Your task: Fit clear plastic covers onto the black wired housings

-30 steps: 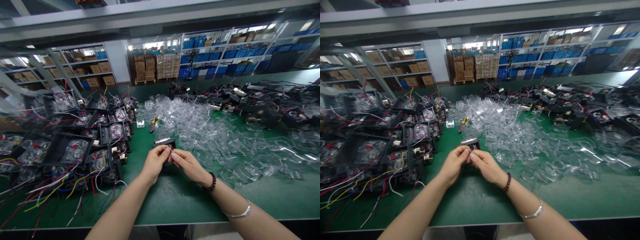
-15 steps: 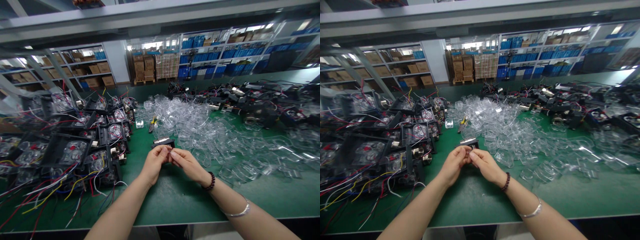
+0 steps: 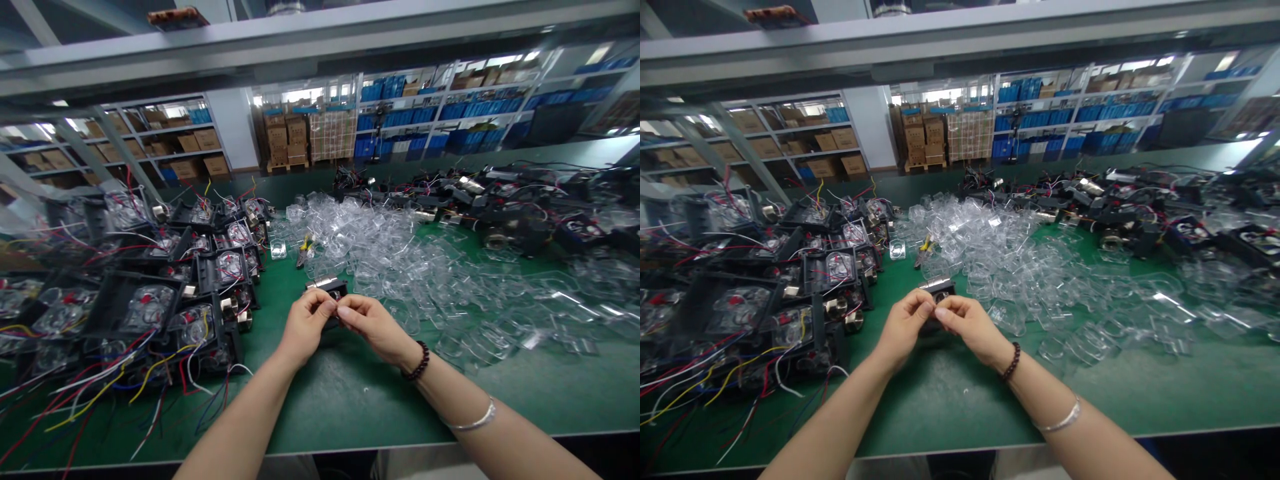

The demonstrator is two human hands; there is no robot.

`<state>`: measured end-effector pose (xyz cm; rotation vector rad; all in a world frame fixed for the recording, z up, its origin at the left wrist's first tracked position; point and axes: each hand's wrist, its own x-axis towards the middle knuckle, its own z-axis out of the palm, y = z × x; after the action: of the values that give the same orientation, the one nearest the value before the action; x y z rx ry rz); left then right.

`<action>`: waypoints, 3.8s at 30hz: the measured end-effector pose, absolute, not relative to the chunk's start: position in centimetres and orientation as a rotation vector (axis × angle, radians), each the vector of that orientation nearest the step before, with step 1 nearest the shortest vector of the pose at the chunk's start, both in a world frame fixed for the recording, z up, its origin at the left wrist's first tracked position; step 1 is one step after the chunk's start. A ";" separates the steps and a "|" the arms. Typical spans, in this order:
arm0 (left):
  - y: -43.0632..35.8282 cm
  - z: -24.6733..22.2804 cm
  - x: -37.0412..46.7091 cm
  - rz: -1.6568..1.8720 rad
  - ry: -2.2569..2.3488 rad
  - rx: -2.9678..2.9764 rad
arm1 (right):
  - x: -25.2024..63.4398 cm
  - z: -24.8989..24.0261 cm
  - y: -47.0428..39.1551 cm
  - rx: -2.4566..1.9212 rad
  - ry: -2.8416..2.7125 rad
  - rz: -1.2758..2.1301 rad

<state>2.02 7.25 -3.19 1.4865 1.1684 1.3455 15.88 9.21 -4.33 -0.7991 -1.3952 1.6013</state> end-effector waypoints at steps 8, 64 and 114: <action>7.4 -2.8 1.2 1.288 1.328 1.694 | 15.5 -3.9 9.0 -0.825 -1.381 1.523; 6.1 -2.4 1.1 1.161 0.971 1.177 | 16.2 -4.1 8.9 -0.899 -1.580 1.195; 6.4 -3.1 1.6 1.030 1.014 1.326 | 16.4 -4.6 8.3 -0.724 -1.811 0.389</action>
<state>1.64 6.41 -3.06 1.3264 1.0137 1.0302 16.42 8.32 -4.63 -0.7237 -1.8115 0.3886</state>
